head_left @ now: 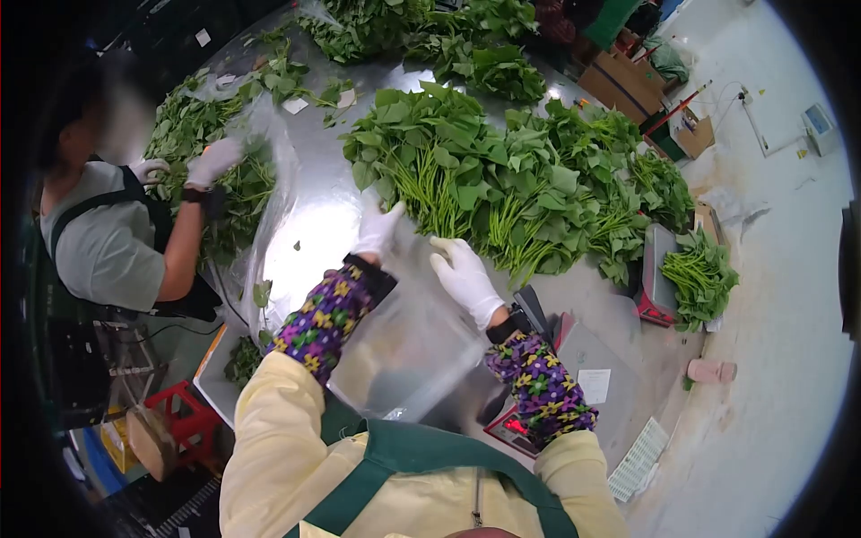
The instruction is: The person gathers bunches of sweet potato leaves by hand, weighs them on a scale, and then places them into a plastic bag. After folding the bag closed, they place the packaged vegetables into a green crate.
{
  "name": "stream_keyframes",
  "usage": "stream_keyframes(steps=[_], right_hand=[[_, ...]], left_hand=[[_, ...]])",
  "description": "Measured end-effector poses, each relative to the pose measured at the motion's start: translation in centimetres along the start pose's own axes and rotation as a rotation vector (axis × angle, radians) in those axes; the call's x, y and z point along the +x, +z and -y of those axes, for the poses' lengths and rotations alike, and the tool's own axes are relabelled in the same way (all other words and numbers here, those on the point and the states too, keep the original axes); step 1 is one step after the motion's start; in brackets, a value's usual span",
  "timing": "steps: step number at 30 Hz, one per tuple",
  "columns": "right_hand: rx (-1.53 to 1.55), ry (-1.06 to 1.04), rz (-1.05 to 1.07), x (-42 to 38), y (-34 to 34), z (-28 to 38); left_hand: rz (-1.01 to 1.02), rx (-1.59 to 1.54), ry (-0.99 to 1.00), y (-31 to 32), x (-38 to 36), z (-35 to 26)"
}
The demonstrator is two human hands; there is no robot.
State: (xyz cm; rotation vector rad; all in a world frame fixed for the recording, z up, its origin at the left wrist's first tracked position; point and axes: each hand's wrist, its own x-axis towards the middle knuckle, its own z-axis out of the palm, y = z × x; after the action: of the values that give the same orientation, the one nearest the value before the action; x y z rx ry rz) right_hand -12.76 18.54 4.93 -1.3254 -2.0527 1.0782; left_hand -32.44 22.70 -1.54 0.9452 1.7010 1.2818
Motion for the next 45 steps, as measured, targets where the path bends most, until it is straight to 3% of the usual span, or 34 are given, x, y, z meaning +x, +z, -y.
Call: stream_keyframes(steps=[3, 4, 6, 7, 10, 12, 14, 17, 18, 20, 24, 28, 31, 32, 34, 36, 38, 40, 41, 45], right_hand=[[0.006, 0.030, -0.044, 3.3, 0.6, 1.4], [-0.002, 0.023, -0.047, 4.5, 1.1, 0.8], [-0.121, -0.110, -0.223, 7.0, 2.2, -0.8], [-0.132, -0.111, -0.229, 7.8, 2.2, -1.0], [-0.153, -0.048, -0.207, 10.6, 3.0, -2.2], [-0.220, -0.060, -0.219, 11.8, 3.3, -2.6], [-0.271, 0.167, -0.179, 12.1, 3.4, -1.9], [-0.348, 0.345, -0.154, 12.8, 2.8, 0.3], [-0.351, 0.346, -0.147, 12.9, 2.8, 0.9], [-0.376, 0.417, -0.184, 13.1, 2.8, 1.7], [-0.392, 0.402, -0.296, 14.5, 3.3, 0.4], [-0.340, 0.440, -0.127, 15.9, 1.9, -0.4], [0.060, 0.329, -0.203, 16.6, 2.7, -3.3], [0.059, 0.328, -0.200, 16.5, 2.3, -3.1], [0.526, 0.377, -0.084, 16.1, 0.5, -1.1], [0.612, 0.408, 0.016, 15.6, -1.5, 0.0], [0.574, 0.379, 0.025, 15.6, -1.9, -0.5], [0.559, 0.394, 0.008, 15.4, -2.0, 0.1], [0.545, 0.412, -0.012, 15.3, -2.1, 0.5], [0.736, 0.414, -0.080, 14.9, -3.3, 0.4]], left_hand=[[-0.233, 0.661, 0.102, 2.9, 3.9, -2.1], [-0.238, 0.652, 0.108, 3.4, 4.5, -2.5], [-0.248, 0.555, -0.110, 3.8, 5.0, -3.4], [-0.326, 0.518, -0.120, 3.8, 4.7, -3.6], [-0.438, 0.504, -0.033, 3.2, 5.6, -2.1], [-0.491, 0.063, 0.037, 2.6, 6.6, -1.6], [-0.507, -0.266, 0.215, 2.4, 7.2, -1.3], [-0.566, -0.302, 0.021, 4.7, 10.6, 4.9], [-0.569, -0.302, 0.014, 4.5, 9.8, 3.8], [-0.274, -0.324, -0.192, 4.3, 8.1, 1.9], [-0.207, -0.215, -0.234, 3.8, 8.3, 1.0], [-0.177, -0.143, -0.091, 3.8, 9.3, 3.0], [-0.162, 0.009, -0.099, 3.4, 9.8, 3.5], [-0.136, -0.032, -0.150, 3.2, 10.0, 3.4], [-0.110, -0.074, -0.203, 2.5, 9.8, 1.5], [0.212, -0.936, -0.615, 1.6, 9.0, -2.5], [0.282, -1.052, -0.631, 1.9, 9.1, -3.1], [0.332, -1.150, -0.474, 2.3, 7.9, -5.5], [0.289, -1.089, -0.466, 3.1, 9.2, -2.6], [0.445, -1.039, -0.418, 1.9, 7.7, -4.5]])
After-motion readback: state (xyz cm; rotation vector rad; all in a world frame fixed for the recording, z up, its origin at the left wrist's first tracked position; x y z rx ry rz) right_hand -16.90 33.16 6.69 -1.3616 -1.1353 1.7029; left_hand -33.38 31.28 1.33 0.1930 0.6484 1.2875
